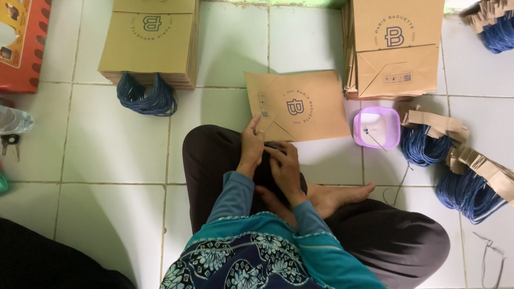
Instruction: The person sits on the floor and assembles flat cardboard paper bags. They fold the cardboard into shape, apply glue from a small container using a stick to the flaps, and then thread blue rope through the bag's handles to secure them.
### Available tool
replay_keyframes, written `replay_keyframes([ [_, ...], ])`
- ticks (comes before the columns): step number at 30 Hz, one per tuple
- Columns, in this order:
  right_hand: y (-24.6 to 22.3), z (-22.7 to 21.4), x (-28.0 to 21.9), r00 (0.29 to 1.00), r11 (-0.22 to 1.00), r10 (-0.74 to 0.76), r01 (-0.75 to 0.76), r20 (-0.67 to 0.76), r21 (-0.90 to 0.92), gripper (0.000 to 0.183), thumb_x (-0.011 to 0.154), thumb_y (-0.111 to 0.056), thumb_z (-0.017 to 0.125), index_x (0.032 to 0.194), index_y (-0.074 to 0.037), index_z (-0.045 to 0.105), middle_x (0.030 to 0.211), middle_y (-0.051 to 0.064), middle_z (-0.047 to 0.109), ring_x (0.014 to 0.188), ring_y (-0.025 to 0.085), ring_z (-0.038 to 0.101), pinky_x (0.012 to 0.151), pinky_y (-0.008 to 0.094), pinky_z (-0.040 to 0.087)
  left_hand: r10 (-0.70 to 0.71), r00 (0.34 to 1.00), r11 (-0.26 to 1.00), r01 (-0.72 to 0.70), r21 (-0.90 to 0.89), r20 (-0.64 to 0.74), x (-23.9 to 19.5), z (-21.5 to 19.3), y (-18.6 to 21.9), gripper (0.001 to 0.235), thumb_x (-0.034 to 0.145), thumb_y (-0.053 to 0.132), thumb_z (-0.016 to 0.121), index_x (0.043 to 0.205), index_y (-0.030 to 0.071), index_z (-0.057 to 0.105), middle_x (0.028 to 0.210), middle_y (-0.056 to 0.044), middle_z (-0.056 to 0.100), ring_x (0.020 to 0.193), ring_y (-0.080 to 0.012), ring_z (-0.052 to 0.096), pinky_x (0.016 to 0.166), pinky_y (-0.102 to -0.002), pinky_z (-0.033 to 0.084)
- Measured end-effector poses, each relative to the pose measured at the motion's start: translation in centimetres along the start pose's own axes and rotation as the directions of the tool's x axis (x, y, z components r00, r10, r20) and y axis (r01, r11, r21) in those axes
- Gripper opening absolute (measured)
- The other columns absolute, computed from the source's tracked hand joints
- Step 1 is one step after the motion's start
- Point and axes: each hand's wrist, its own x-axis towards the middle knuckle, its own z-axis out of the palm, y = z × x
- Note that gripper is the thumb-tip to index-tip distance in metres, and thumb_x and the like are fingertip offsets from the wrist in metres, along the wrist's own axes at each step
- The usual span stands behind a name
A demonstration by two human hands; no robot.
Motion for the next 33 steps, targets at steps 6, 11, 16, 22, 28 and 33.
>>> replay_keyframes([
  [6, 0.9, 0.4, 1.1, 0.662, 0.117, 0.656, -0.564, 0.363, 0.817, 0.023, 0.105, -0.036, 0.058, 0.112, -0.014, 0.063, 0.096, 0.009, 0.071, 0.087, 0.022, 0.071, 0.082, 0.034, 0.061, 0.005, 0.995, 0.975, 0.018, -0.221, 0.102, -4.4, 1.5, 5.3, 0.077, 0.086, -0.018, 0.043, 0.159, 0.001, 0.026, 0.158, -0.027, 0.032, 0.142, -0.0363, 0.042, 0.108, -0.044, 0.047],
  [11, -2.6, -1.9, 4.2, 0.697, 0.040, 0.633, -0.466, 0.338, 0.884, 0.029, 0.098, -0.014, 0.068, 0.124, -0.010, 0.056, 0.099, 0.008, 0.069, 0.088, 0.023, 0.071, 0.087, 0.041, 0.063, 0.026, 0.986, 0.953, 0.026, -0.301, 0.167, -5.6, -0.4, 4.8, 0.081, 0.082, -0.019, 0.040, 0.159, 0.004, 0.029, 0.155, -0.021, 0.036, 0.141, -0.0372, 0.045, 0.101, -0.032, 0.051],
  [16, -5.3, -3.4, 5.0, 0.797, 0.126, 0.530, -0.412, 0.290, 0.903, 0.031, 0.098, -0.011, 0.067, 0.127, -0.010, 0.054, 0.104, 0.007, 0.069, 0.092, 0.020, 0.072, 0.089, 0.038, 0.063, 0.142, 0.972, 0.951, -0.082, -0.298, 0.185, -6.6, -1.0, 6.0, 0.075, 0.090, -0.013, 0.048, 0.160, 0.007, 0.029, 0.158, -0.016, 0.036, 0.142, -0.0338, 0.044, 0.110, -0.040, 0.048],
  [22, -2.1, -3.7, 5.0, 0.889, 0.207, 0.366, -0.365, 0.274, 0.908, 0.046, 0.102, -0.014, 0.063, 0.145, -0.015, 0.048, 0.130, 0.011, 0.067, 0.111, 0.023, 0.070, 0.096, 0.043, 0.058, 0.335, 0.911, 0.914, -0.253, -0.316, 0.241, -7.8, -0.6, 7.4, 0.118, 0.074, -0.025, 0.040, 0.163, 0.031, -0.013, 0.162, -0.017, 0.031, 0.127, -0.0268, 0.056, 0.095, -0.037, 0.054],
  [28, 3.9, -4.9, 4.5, 0.939, 0.373, 0.090, -0.341, 0.332, 0.863, 0.056, 0.102, -0.010, 0.054, 0.156, -0.007, 0.038, 0.147, 0.022, 0.056, 0.128, 0.038, 0.060, 0.106, 0.061, 0.048, 0.308, 0.947, 0.902, -0.260, -0.345, 0.091, -5.2, -3.3, 6.0, 0.065, 0.102, 0.007, 0.055, 0.159, 0.016, 0.024, 0.142, -0.011, 0.057, 0.118, -0.0245, 0.065, 0.097, -0.041, 0.059],
  [33, 14.4, -1.3, 2.5, 0.928, 0.353, 0.106, -0.372, 0.358, 0.859, 0.064, 0.100, -0.009, 0.050, 0.161, -0.010, 0.028, 0.149, 0.021, 0.053, 0.129, 0.041, 0.057, 0.104, 0.065, 0.046, 0.383, 0.919, 0.921, -0.374, -0.107, 0.095, -7.7, -2.2, 9.7, 0.032, 0.101, 0.006, 0.062, 0.133, 0.008, 0.062, 0.117, -0.009, 0.072, 0.105, -0.0190, 0.071, 0.092, -0.037, 0.059],
])
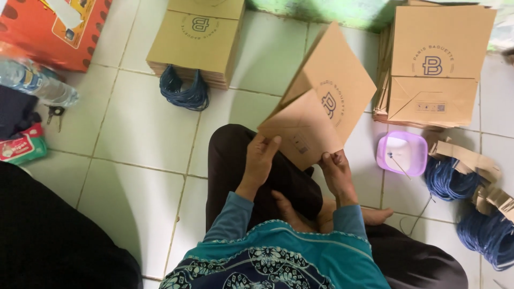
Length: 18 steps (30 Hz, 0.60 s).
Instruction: The person sits on the floor and assembles flat cardboard paper bags. They fold the cardboard into shape, apply glue from a small container using a stick to the flaps, and then thread blue rope through the bag's handles to secure them.
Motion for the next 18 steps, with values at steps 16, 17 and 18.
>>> replay_keyframes([
  [16, -5.6, 4.0, -0.6, 0.975, 0.977, -0.167, 0.143, -0.149, -0.157, 0.063, 0.103, -0.005, 0.053, 0.160, -0.006, 0.026, 0.129, 0.017, 0.064, 0.106, 0.027, 0.066, 0.099, 0.052, 0.053, 0.010, 0.993, 0.989, 0.008, 0.151, -0.114, -1.1, 2.0, 2.3, 0.016, 0.093, 0.005, 0.060, 0.078, 0.011, 0.062, 0.072, 0.003, 0.054, 0.077, -0.0083, 0.054, 0.073, -0.029, 0.050],
  [17, -6.0, 3.8, -0.5, 0.973, 0.969, -0.176, 0.145, -0.148, -0.201, 0.065, 0.103, -0.002, 0.051, 0.161, -0.004, 0.023, 0.125, 0.019, 0.064, 0.100, 0.028, 0.066, 0.098, 0.053, 0.053, -0.047, 0.990, 0.996, 0.056, 0.066, -0.130, -0.9, 1.7, 1.7, 0.013, 0.092, 0.006, 0.061, 0.080, 0.010, 0.064, 0.074, 0.001, 0.059, 0.078, -0.0103, 0.057, 0.075, -0.031, 0.053],
  [18, -6.5, 3.4, -0.6, 0.971, 0.958, -0.186, 0.146, -0.150, -0.246, 0.067, 0.103, 0.001, 0.050, 0.162, -0.002, 0.020, 0.120, 0.021, 0.065, 0.095, 0.029, 0.067, 0.096, 0.054, 0.054, -0.108, 0.985, 0.994, 0.106, -0.022, -0.137, -0.9, 1.5, 0.9, 0.010, 0.091, 0.006, 0.062, 0.082, 0.009, 0.066, 0.076, -0.001, 0.063, 0.079, -0.0123, 0.061, 0.078, -0.033, 0.055],
])
